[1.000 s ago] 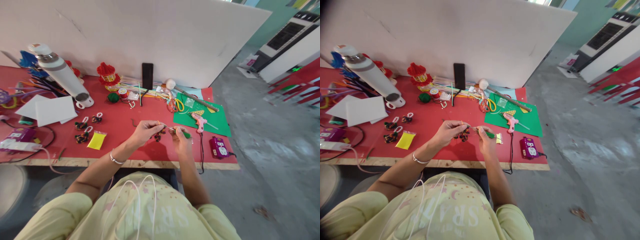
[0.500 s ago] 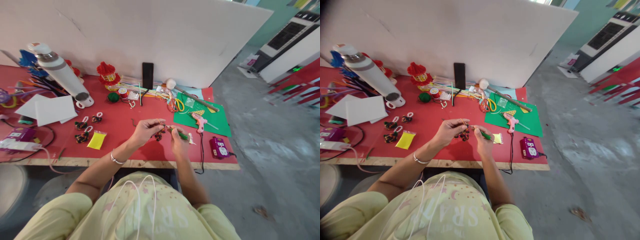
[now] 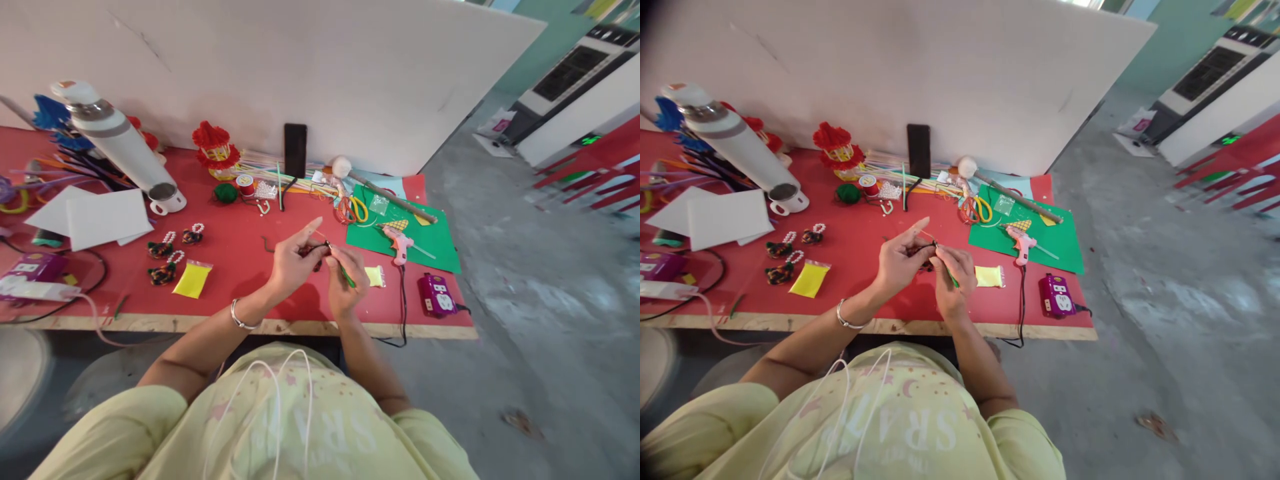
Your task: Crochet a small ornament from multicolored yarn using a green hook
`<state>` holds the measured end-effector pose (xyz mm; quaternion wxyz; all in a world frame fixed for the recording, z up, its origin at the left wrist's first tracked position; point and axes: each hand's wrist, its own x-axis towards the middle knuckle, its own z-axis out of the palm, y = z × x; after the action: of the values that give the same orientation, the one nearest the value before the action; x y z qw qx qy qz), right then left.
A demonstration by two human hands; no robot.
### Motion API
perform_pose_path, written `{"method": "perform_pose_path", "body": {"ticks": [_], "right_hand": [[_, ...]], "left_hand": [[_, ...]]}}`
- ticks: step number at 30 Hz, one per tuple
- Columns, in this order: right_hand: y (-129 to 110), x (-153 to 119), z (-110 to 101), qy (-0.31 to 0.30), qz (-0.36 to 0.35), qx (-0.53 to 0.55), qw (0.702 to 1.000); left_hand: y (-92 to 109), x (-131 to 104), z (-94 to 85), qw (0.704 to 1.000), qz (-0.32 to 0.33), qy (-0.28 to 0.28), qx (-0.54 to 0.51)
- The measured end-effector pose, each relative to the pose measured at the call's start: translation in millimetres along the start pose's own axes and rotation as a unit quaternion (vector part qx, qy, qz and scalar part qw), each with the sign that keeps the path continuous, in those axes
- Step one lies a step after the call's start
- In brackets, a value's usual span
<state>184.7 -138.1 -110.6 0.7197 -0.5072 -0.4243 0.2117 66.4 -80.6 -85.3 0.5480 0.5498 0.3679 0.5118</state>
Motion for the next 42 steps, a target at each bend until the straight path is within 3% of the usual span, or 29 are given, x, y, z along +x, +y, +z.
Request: {"method": "perform_pose_path", "body": {"ticks": [4, 8, 11, 14, 17, 19, 22, 25, 28, 32, 42], "right_hand": [[11, -3, 17, 0.059, 0.036, 0.083, 0.994], [24, 2, 19, 0.037, 0.116, 0.191, 0.974], [27, 9, 11, 0.019, 0.126, 0.189, 0.974], [20, 14, 4, -0.033, 0.06, 0.086, 0.994], [10, 13, 7, -0.029, -0.082, -0.042, 0.995], [8, 8, 15, 0.019, -0.146, -0.063, 0.987], [14, 7, 20, 0.046, -0.117, 0.011, 0.992], [22, 17, 9, -0.025, -0.073, 0.085, 0.993], [24, 32, -11, -0.115, -0.111, 0.073, 0.984], [19, 44, -27, -0.164, -0.152, 0.046, 0.974], [12, 54, -37, -0.233, -0.249, -0.031, 0.94]], "left_hand": [[7, 4, 2.5, 0.992, -0.045, -0.019, -0.115], [7, 9, -6.5, 0.986, -0.083, -0.039, -0.139], [4, 9, -13.2, 0.99, -0.072, -0.047, -0.116], [1, 7, -13.3, 0.998, -0.009, -0.045, -0.035], [1, 6, -5.8, 0.999, 0.051, 0.002, 0.017], [4, 8, -1.2, 0.998, 0.031, 0.006, -0.045], [13, 15, -5.8, 0.982, -0.066, -0.06, -0.166], [21, 24, -24.6, 0.961, -0.157, -0.138, -0.183], [24, 28, -41.4, 0.944, -0.211, -0.191, -0.17], [23, 30, -44.3, 0.942, -0.21, -0.206, -0.163], [29, 30, -46.1, 0.951, -0.184, -0.217, -0.12]]}}
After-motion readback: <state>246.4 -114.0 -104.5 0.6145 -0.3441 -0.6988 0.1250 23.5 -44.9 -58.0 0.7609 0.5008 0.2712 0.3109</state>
